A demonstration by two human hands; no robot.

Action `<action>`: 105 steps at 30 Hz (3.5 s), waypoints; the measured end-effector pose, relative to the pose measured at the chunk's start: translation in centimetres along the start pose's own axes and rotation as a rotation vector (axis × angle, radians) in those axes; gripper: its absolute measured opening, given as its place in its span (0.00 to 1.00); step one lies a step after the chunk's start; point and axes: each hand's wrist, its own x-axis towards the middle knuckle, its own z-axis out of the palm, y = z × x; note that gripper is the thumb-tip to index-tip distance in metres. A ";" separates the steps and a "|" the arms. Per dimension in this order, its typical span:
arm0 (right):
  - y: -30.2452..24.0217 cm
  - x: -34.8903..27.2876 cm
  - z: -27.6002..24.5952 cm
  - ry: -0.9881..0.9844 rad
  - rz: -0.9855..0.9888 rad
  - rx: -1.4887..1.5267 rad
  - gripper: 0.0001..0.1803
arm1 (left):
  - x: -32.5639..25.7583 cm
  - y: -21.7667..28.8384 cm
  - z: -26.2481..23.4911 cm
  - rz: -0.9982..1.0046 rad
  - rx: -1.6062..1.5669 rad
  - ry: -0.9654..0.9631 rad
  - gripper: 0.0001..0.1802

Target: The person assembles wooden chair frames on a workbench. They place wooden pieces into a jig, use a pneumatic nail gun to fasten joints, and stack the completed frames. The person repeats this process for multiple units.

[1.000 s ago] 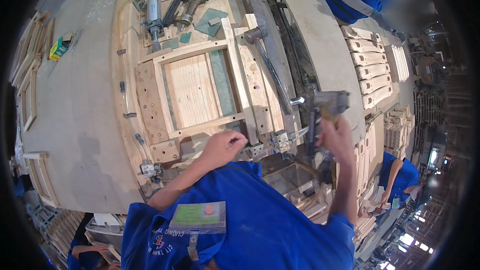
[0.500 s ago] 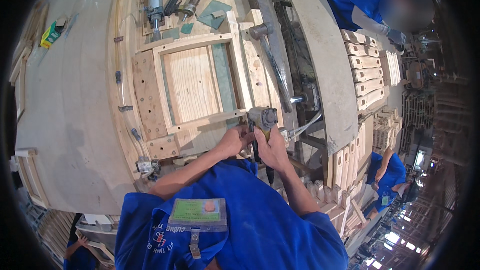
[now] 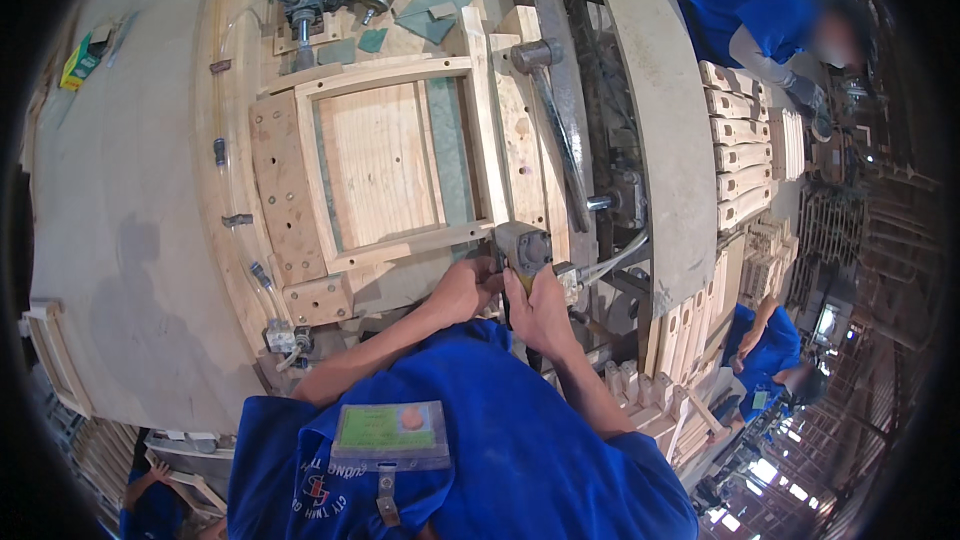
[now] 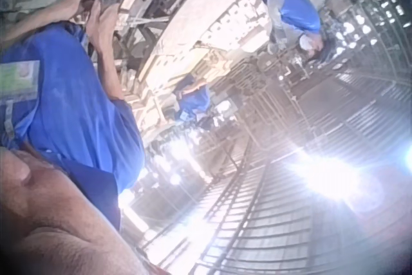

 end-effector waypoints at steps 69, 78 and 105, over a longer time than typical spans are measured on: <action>-9.9 24.0 -1.9 0.051 -0.136 0.198 0.15 | 13.5 11.4 -10.6 0.175 0.054 0.486 0.18; -10.6 23.8 -0.9 0.074 -0.167 0.205 0.14 | 12.8 11.7 -11.2 0.130 0.042 0.456 0.19; -13.9 17.2 -2.9 -0.034 -0.242 1.048 0.16 | 0.1 15.2 -11.7 0.564 0.433 0.574 0.31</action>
